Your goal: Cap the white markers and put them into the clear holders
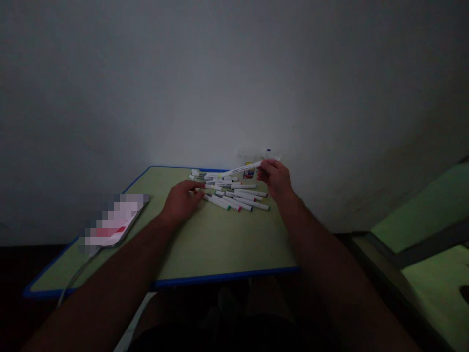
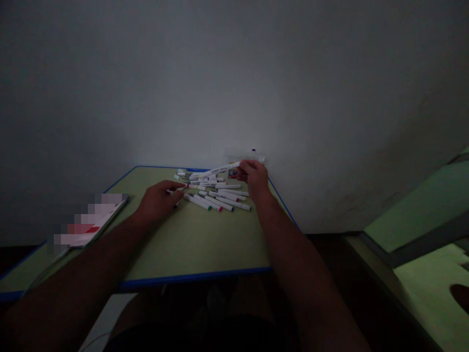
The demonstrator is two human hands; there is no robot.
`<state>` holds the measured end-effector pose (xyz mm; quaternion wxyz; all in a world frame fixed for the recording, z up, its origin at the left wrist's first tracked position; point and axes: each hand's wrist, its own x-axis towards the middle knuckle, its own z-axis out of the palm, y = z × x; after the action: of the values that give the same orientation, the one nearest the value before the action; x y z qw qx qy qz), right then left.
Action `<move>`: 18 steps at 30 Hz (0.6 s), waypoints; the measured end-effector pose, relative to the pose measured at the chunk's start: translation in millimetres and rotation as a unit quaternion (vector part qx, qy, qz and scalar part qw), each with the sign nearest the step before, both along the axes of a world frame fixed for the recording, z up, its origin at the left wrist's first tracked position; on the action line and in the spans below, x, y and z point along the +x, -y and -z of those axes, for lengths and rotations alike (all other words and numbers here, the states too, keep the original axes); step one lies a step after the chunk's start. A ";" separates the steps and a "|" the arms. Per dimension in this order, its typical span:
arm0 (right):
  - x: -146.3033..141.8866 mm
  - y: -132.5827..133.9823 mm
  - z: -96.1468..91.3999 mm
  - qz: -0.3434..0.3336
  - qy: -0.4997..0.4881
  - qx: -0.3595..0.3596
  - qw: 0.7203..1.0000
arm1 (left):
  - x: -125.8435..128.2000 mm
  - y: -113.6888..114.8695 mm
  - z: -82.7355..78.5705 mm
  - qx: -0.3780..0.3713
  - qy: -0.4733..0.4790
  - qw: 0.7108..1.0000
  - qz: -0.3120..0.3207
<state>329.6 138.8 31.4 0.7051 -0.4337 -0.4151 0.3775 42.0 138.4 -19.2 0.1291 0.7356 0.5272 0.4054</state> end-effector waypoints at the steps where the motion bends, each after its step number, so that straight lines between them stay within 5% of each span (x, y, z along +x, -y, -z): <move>1: 4.3 -0.9 -4.5 0.011 -0.004 0.004 1.000 | -0.5 -0.8 0.7 -0.004 -0.004 1.000 -0.001; 18: 107.6 -26.8 -63.8 0.325 0.049 0.044 0.943 | -1.2 -4.7 1.2 -0.002 -0.018 1.000 0.005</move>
<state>437.2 165.6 95.2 0.7868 -0.5316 -0.3012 0.0874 40.8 143.2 -20.4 0.1236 0.7450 0.5265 0.3905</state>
